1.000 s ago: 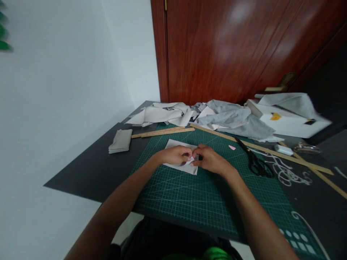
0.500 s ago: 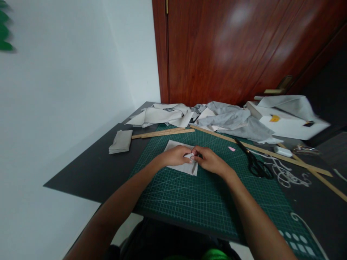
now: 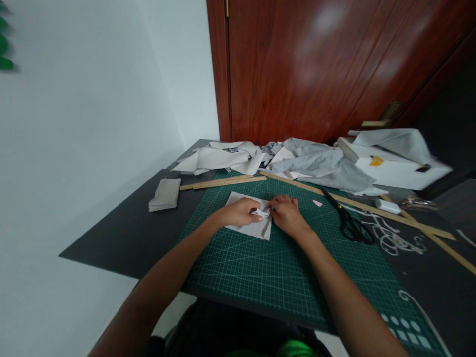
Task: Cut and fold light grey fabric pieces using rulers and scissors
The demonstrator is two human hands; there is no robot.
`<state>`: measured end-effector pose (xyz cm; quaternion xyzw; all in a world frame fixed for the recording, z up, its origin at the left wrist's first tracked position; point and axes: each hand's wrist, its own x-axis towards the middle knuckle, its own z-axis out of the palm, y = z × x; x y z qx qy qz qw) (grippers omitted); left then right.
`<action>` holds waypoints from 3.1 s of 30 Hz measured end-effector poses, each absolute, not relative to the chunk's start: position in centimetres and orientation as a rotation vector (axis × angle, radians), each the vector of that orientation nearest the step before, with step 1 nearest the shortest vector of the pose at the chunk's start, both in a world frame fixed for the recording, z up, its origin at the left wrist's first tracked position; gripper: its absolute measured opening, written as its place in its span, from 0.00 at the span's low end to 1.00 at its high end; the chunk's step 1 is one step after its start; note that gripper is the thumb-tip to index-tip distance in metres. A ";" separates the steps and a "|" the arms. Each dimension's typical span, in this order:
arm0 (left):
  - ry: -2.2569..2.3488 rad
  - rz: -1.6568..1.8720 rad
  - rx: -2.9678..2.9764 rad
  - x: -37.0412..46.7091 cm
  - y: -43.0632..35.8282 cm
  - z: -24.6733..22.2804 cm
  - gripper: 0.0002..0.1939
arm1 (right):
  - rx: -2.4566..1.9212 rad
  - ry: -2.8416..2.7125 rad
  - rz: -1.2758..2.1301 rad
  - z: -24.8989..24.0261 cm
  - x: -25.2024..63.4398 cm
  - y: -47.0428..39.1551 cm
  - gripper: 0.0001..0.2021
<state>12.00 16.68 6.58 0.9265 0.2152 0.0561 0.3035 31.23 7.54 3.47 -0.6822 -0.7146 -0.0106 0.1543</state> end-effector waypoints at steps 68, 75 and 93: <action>0.928 0.512 2.465 6.0 26.1 3.6 0.18 | -1.894 -1.529 0.024 -0.5 33.1 11.0 0.12; 0.907 0.563 2.509 6.0 26.2 3.2 0.14 | -1.888 -1.451 -0.028 -0.7 32.7 11.0 0.13; 0.846 0.609 2.619 6.0 26.9 2.3 0.14 | -1.945 -1.398 0.018 -0.6 32.9 11.2 0.07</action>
